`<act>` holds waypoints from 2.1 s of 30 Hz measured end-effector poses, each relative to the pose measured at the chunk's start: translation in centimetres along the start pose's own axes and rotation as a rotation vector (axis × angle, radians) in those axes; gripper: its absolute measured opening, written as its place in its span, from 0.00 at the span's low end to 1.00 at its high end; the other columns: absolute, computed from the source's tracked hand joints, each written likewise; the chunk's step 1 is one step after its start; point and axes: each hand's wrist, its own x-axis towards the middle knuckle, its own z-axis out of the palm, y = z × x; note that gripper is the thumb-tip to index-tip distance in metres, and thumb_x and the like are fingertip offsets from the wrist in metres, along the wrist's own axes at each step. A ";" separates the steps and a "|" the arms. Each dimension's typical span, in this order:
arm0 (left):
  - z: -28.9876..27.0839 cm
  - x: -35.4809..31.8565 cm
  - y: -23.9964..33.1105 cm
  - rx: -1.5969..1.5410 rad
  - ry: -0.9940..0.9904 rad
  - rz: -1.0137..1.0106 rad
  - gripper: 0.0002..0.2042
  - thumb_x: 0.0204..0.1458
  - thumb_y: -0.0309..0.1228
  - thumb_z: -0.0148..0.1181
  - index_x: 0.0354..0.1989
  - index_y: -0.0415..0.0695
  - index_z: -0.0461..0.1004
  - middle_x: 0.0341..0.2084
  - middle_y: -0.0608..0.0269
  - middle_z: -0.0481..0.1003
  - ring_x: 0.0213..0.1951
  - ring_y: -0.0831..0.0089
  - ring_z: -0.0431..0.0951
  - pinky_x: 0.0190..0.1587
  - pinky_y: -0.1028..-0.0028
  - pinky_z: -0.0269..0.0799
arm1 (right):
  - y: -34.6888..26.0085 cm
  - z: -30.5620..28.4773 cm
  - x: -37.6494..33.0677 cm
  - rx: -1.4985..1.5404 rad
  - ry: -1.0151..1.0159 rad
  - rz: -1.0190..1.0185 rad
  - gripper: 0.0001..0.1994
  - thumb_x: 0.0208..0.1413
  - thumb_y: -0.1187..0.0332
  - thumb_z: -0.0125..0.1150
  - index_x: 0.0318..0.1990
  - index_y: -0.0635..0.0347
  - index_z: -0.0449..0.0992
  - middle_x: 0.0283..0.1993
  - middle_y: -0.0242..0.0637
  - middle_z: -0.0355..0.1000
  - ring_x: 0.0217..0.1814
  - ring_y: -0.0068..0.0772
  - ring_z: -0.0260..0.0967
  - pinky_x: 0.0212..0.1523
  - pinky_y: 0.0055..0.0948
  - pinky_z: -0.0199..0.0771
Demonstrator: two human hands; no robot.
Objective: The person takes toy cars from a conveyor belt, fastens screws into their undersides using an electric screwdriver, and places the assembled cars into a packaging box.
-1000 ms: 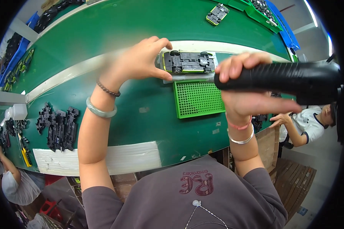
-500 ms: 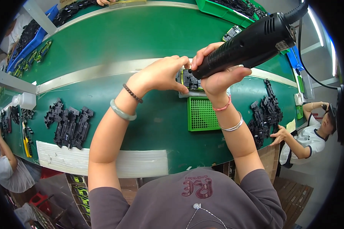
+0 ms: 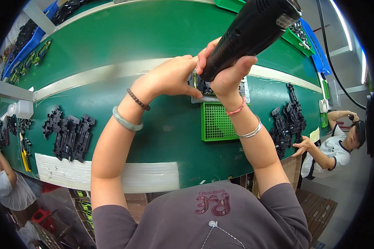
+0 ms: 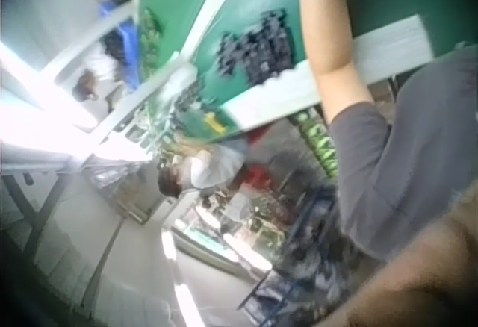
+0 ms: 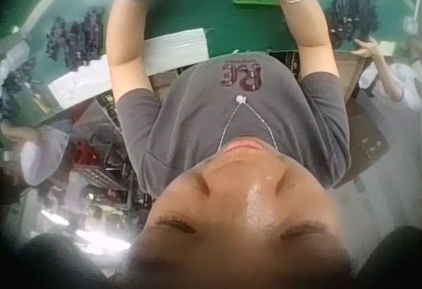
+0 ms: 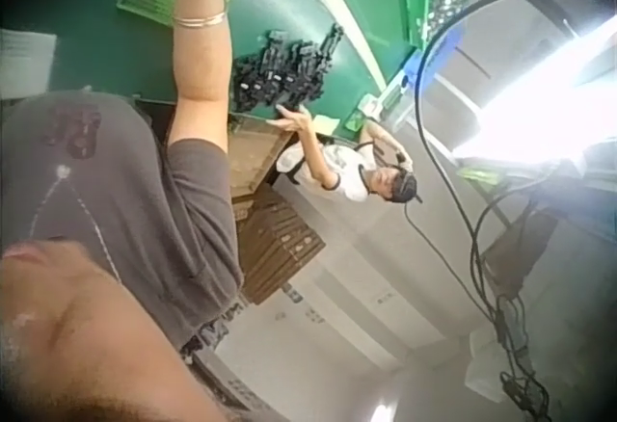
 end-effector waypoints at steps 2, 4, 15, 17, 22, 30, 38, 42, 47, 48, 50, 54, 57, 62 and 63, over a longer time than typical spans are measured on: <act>-0.1 0.0 0.0 -0.001 -0.010 -0.013 0.28 0.30 0.38 0.71 0.38 0.37 0.66 0.33 0.49 0.71 0.41 0.55 0.70 0.44 0.64 0.67 | -0.1 0.3 0.2 -0.022 -0.005 0.014 0.44 0.33 0.20 0.31 0.25 0.62 0.63 0.16 0.34 0.60 0.15 0.28 0.61 0.15 0.24 0.64; -0.2 0.0 0.1 0.001 -0.022 -0.021 0.27 0.30 0.37 0.71 0.38 0.37 0.66 0.33 0.49 0.71 0.41 0.54 0.70 0.45 0.64 0.67 | 0.1 0.1 0.2 -0.008 -0.015 0.033 0.44 0.33 0.20 0.32 0.25 0.62 0.63 0.16 0.35 0.60 0.15 0.28 0.61 0.16 0.24 0.63; 0.6 -0.2 -0.2 0.070 0.007 0.048 0.30 0.29 0.39 0.71 0.41 0.38 0.65 0.35 0.49 0.69 0.41 0.53 0.70 0.44 0.64 0.66 | 0.6 -1.1 -0.5 0.282 0.104 -0.033 0.40 0.41 0.26 0.38 0.25 0.65 0.67 0.16 0.33 0.64 0.16 0.22 0.64 0.17 0.20 0.63; 0.3 0.0 1.3 0.025 -0.019 -0.028 0.28 0.30 0.37 0.70 0.41 0.39 0.67 0.35 0.50 0.70 0.41 0.55 0.70 0.44 0.65 0.66 | -2.3 -3.2 -0.9 0.331 0.154 -0.105 0.43 0.38 0.23 0.34 0.30 0.64 0.66 0.18 0.35 0.64 0.17 0.25 0.64 0.19 0.22 0.65; -2.2 0.1 2.5 0.056 -0.008 0.014 0.25 0.31 0.35 0.70 0.40 0.38 0.70 0.37 0.51 0.71 0.42 0.58 0.71 0.46 0.68 0.66 | -5.7 -10.5 -5.3 0.108 0.306 -0.243 0.44 0.39 0.22 0.28 0.32 0.63 0.63 0.18 0.38 0.64 0.17 0.28 0.63 0.19 0.24 0.66; -10.2 -3.6 2.5 -0.490 0.389 -0.141 0.24 0.39 0.20 0.62 0.48 0.35 0.65 0.41 0.59 0.71 0.44 0.71 0.72 0.50 0.73 0.66 | -4.2 -14.7 -11.0 0.043 0.385 -0.188 0.43 0.30 0.25 0.50 0.34 0.62 0.61 0.21 0.37 0.64 0.20 0.25 0.64 0.23 0.20 0.65; -17.3 -7.2 -4.4 0.485 0.256 -0.622 0.21 0.30 0.27 0.67 0.37 0.34 0.73 0.31 0.51 0.75 0.34 0.65 0.76 0.38 0.72 0.72 | -7.4 -15.6 -9.6 0.059 0.382 -0.111 0.38 0.38 0.33 0.57 0.37 0.64 0.61 0.23 0.36 0.64 0.20 0.23 0.63 0.20 0.18 0.63; -16.9 -7.5 -10.0 0.876 0.028 -0.542 0.21 0.24 0.32 0.67 0.32 0.36 0.76 0.28 0.47 0.75 0.32 0.57 0.76 0.38 0.69 0.71 | -7.6 -15.3 -9.8 0.109 0.359 -0.121 0.38 0.38 0.31 0.54 0.36 0.62 0.59 0.22 0.36 0.61 0.20 0.23 0.61 0.21 0.18 0.61; -13.7 -0.7 -9.3 0.493 0.107 -0.494 0.24 0.37 0.40 0.65 0.41 0.38 0.74 0.41 0.47 0.73 0.47 0.56 0.71 0.50 0.66 0.66 | -7.2 -16.3 -9.8 0.115 0.397 -0.090 0.38 0.39 0.28 0.48 0.36 0.60 0.58 0.24 0.35 0.60 0.19 0.24 0.60 0.25 0.21 0.63; -13.5 0.8 -9.2 0.463 0.200 -0.362 0.24 0.39 0.41 0.64 0.44 0.38 0.73 0.44 0.48 0.71 0.50 0.57 0.69 0.51 0.66 0.65 | -7.2 -16.3 -9.7 0.113 0.397 -0.090 0.38 0.39 0.28 0.48 0.36 0.60 0.58 0.24 0.35 0.60 0.19 0.24 0.60 0.25 0.21 0.63; -12.9 4.5 -7.8 0.512 0.233 -0.222 0.22 0.43 0.41 0.61 0.44 0.39 0.73 0.44 0.48 0.71 0.49 0.56 0.69 0.52 0.65 0.64 | -7.0 -16.8 -9.5 0.113 0.393 -0.090 0.38 0.39 0.28 0.47 0.36 0.60 0.58 0.23 0.35 0.60 0.19 0.24 0.60 0.25 0.22 0.63; -10.8 11.5 -5.3 0.482 0.225 -0.023 0.17 0.46 0.38 0.58 0.40 0.39 0.74 0.38 0.49 0.73 0.45 0.54 0.70 0.50 0.64 0.65 | -7.1 -16.6 -9.4 0.092 0.385 -0.100 0.38 0.40 0.27 0.45 0.35 0.59 0.58 0.23 0.35 0.60 0.18 0.24 0.60 0.24 0.21 0.64; -8.8 15.8 -4.0 0.506 0.184 0.047 0.16 0.46 0.37 0.58 0.40 0.39 0.74 0.39 0.48 0.73 0.45 0.54 0.70 0.49 0.64 0.65 | -7.7 -16.4 -9.6 0.068 0.392 -0.099 0.40 0.37 0.26 0.46 0.35 0.60 0.57 0.22 0.35 0.60 0.18 0.23 0.59 0.21 0.20 0.62; -4.0 20.3 -5.1 0.561 0.031 -0.019 0.18 0.47 0.37 0.56 0.46 0.41 0.71 0.43 0.46 0.71 0.46 0.53 0.70 0.50 0.64 0.64 | -7.1 -16.2 -9.5 0.087 0.380 -0.110 0.40 0.37 0.26 0.47 0.35 0.60 0.57 0.22 0.35 0.60 0.18 0.23 0.60 0.21 0.20 0.63; -3.0 20.7 -5.4 0.534 0.005 -0.055 0.19 0.48 0.37 0.55 0.47 0.42 0.71 0.42 0.46 0.71 0.46 0.53 0.70 0.50 0.64 0.64 | -7.4 -15.9 -9.6 0.095 0.382 -0.100 0.39 0.37 0.26 0.47 0.35 0.60 0.57 0.22 0.35 0.61 0.18 0.23 0.60 0.21 0.20 0.63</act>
